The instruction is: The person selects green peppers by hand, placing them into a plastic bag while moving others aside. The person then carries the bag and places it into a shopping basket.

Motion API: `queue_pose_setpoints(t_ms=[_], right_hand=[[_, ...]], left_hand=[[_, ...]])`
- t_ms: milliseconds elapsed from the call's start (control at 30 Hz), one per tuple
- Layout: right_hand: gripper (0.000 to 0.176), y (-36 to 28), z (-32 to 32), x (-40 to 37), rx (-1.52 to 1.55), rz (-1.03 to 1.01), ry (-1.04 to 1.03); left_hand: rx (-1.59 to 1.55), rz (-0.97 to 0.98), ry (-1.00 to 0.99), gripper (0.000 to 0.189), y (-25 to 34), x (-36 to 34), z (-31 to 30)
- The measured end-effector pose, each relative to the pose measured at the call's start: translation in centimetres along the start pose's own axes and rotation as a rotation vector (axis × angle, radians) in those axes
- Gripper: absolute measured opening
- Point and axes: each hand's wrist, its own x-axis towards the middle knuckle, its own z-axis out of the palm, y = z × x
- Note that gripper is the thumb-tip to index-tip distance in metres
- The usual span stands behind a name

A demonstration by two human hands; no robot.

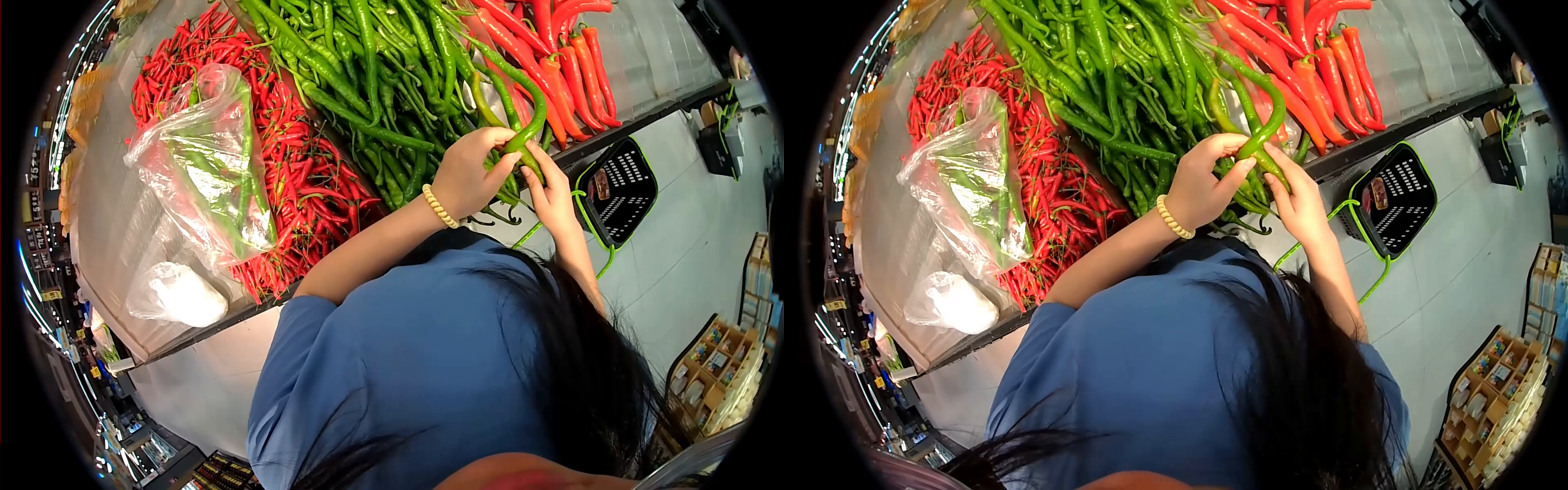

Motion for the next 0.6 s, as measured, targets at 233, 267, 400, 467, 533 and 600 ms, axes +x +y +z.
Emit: queue_pose_setpoints(t_ms=[233, 267, 400, 467, 533, 600], right_hand=[[0.038, 1.6, -0.4, -0.2, 0.592, 0.204, 0.093], [0.037, 1.5, -0.2, -0.1, 0.529, 0.198, 0.058], [0.036, -0.6, 0.9, 0.5, 0.234, 0.174, -0.054], [0.034, -1.0, 0.5, 1.1, 0.362, 0.283, -0.123], [0.031, -0.2, 0.8, 1.1, 0.512, 0.258, -0.072], [0.03, 0.9, 1.1, 1.0, 0.621, 0.23, -0.037]], left_hand=[[-0.228, -0.17, -0.089, 0.02, -0.4, -0.5, 0.4], [-0.232, -0.175, -0.101, 0.02, -0.4, -0.5, 0.5], [-0.244, -0.198, -0.085, 0.021, -0.6, -0.4, 1.3], [-0.212, -0.187, -0.084, 0.022, -0.5, -0.1, 1.2], [-0.232, -0.265, -0.101, 0.022, -0.2, 0.1, 1.0], [-0.129, -0.223, -0.134, 0.023, -0.3, 0.6, 0.8]])
